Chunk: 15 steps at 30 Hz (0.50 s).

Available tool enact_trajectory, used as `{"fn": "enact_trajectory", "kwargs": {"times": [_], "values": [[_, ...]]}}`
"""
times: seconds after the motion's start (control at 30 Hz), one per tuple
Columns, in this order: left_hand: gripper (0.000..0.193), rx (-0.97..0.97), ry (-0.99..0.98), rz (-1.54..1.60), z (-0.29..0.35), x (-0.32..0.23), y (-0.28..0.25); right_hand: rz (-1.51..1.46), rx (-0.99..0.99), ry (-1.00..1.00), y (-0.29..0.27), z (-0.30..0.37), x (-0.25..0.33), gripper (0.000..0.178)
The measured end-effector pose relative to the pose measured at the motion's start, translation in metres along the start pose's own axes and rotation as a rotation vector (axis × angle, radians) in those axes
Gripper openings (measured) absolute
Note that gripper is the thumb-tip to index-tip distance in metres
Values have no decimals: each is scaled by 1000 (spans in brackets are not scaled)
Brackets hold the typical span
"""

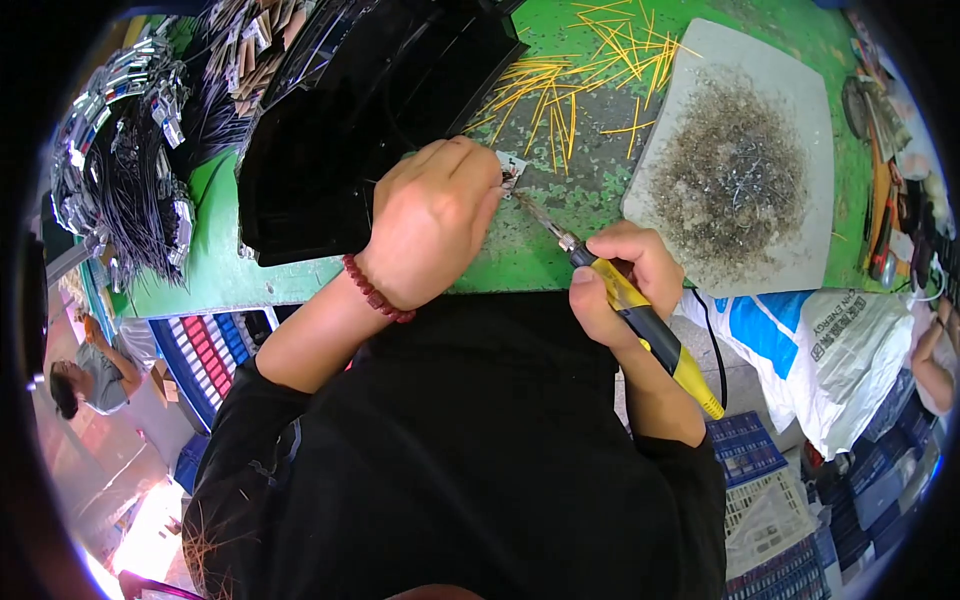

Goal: Assembling electronic components and wiring into the chassis of a toy car at a factory workbench.

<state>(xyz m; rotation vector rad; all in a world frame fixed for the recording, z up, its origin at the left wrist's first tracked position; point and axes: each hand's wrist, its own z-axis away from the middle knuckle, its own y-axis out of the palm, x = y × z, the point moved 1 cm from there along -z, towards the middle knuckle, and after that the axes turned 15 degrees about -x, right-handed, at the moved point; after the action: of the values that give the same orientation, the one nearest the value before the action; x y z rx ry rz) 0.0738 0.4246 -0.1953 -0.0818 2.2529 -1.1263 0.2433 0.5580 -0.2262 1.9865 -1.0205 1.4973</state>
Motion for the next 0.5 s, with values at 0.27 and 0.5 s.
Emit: {"fn": "enact_trajectory", "kwargs": {"times": [0.27,0.5], "values": [[13,2,7,-16,0,0,0,-14,17,13,1,-1,0,25],[12,-4,10,-14,-1,0,0,-108,-51,40,0,1,0,25]]}}
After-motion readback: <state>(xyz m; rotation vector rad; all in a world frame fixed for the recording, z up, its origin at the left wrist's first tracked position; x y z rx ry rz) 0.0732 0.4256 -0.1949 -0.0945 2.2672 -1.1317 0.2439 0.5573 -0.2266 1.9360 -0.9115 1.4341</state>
